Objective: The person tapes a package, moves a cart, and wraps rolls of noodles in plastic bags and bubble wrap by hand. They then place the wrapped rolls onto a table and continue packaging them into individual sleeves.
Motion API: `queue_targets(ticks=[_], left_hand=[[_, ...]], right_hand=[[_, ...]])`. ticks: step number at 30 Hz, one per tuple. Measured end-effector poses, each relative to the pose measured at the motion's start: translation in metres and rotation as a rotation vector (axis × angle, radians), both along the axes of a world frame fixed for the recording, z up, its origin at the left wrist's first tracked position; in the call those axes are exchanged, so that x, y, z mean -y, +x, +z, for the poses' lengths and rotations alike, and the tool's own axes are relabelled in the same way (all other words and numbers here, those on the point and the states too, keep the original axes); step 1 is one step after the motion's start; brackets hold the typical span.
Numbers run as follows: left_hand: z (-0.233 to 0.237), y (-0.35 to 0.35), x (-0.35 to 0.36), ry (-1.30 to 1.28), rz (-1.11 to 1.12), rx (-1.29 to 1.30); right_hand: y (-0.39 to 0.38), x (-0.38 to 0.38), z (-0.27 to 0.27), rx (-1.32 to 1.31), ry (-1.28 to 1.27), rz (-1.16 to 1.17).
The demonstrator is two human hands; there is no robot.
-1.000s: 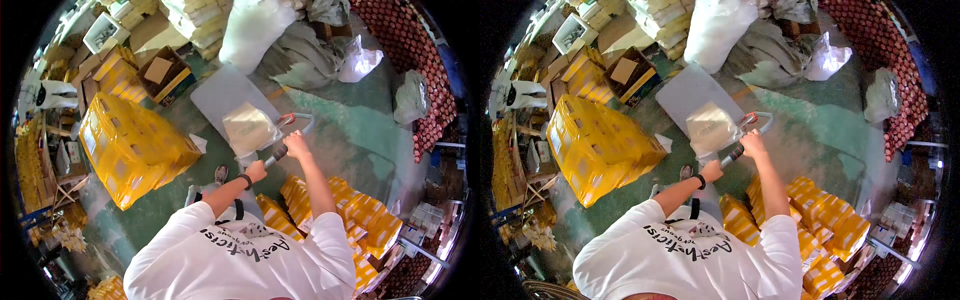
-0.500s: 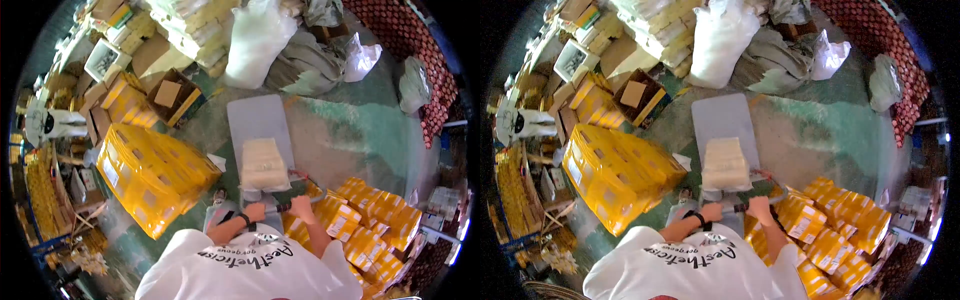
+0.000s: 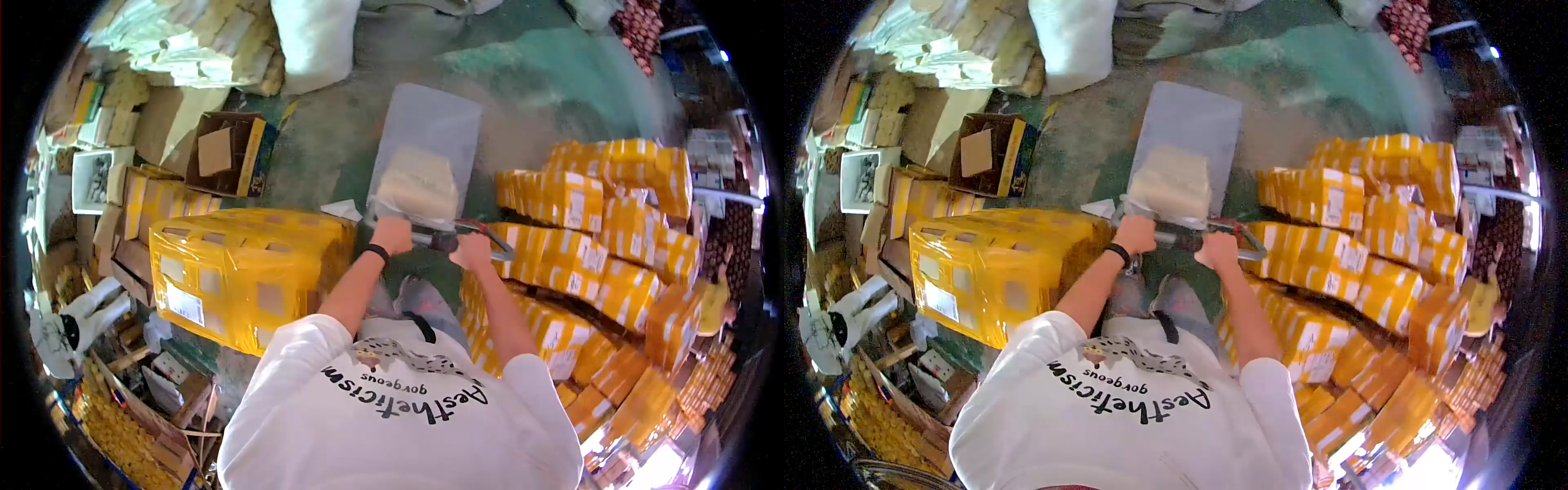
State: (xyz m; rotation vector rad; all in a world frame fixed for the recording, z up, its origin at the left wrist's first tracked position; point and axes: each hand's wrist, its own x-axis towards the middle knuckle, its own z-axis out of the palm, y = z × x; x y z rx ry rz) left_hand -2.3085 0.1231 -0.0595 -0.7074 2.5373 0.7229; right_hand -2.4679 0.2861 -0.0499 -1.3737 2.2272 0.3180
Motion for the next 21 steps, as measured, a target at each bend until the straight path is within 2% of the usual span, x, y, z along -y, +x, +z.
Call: queue_targets(ticks=[4, 7, 8, 12, 19, 21], left_hand=[[0.006, 0.027, -0.031, -0.019, -0.024, -0.02], [-0.008, 0.051, -0.066, 0.037, -0.031, -0.074], [-0.007, 0.06, -0.082, 0.024, -0.004, -0.126], [-0.001, 0.085, -0.133, 0.108, -0.015, -0.066], [-0.014, 0.145, -0.226, 0.132, -0.027, -0.04], [-0.016, 0.166, -0.248, 0.129, -0.093, 0.01]], right_hand=[[0.024, -0.026, 0.001, 0.006, -0.008, -0.061], [0.034, -0.06, -0.009, 0.001, -0.009, -0.006], [0.041, -0.069, 0.004, 0.001, -0.008, 0.01], [0.06, -0.115, 0.011, -0.01, -0.055, 0.057], [0.121, -0.205, 0.023, 0.052, -0.002, 0.001], [0.144, -0.229, 0.024, 0.059, 0.022, -0.034]])
